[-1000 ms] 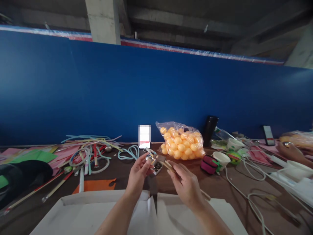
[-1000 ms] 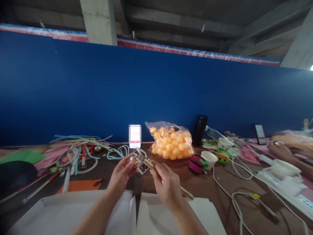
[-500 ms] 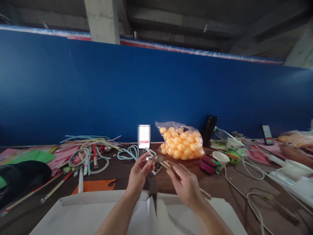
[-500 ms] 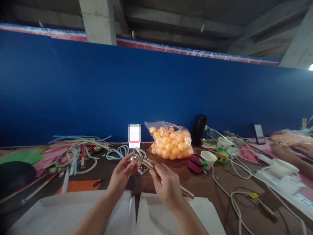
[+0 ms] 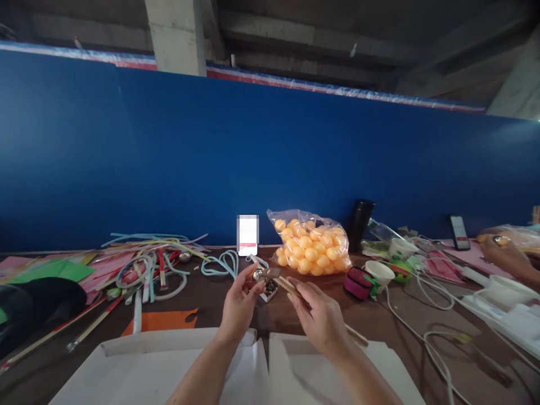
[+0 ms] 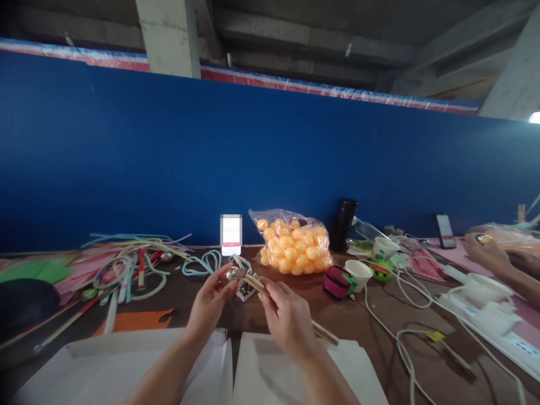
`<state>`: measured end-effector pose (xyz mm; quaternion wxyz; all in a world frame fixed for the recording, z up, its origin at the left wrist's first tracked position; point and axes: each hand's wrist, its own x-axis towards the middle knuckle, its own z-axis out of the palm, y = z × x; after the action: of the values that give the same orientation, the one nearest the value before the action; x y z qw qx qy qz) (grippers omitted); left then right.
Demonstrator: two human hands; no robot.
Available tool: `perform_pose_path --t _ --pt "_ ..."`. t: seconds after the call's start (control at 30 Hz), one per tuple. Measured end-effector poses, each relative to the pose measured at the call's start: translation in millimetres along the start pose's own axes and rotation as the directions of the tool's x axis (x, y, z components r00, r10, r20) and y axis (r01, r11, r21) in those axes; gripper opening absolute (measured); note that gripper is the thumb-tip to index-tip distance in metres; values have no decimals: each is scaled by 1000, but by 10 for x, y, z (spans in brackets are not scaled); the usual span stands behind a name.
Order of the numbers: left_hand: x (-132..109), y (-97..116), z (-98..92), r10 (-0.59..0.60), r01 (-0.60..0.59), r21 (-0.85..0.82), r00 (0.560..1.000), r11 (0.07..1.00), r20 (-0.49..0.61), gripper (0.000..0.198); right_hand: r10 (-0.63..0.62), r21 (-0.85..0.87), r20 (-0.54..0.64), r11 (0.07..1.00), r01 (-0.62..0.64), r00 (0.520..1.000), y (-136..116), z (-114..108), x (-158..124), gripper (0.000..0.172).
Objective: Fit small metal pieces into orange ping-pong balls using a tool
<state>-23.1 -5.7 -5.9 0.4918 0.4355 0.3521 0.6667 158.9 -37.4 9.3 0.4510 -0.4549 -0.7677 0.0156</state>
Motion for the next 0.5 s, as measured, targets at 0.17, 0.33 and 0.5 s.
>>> perform_pose_path --t 0.17,0.33,0.5 --pt "-3 -16 -16 39 -40 66 999 997 13 46 -1 19 -16 1000 1 1000 -5 -4 -5 31" --pt "-14 -8 3 52 -53 77 999 996 9 45 -24 -5 -24 1000 24 999 -12 -7 4 31" --pt "-23 -3 12 79 -78 86 997 993 -5 43 -13 11 -7 1000 13 1000 -8 -6 2 30"
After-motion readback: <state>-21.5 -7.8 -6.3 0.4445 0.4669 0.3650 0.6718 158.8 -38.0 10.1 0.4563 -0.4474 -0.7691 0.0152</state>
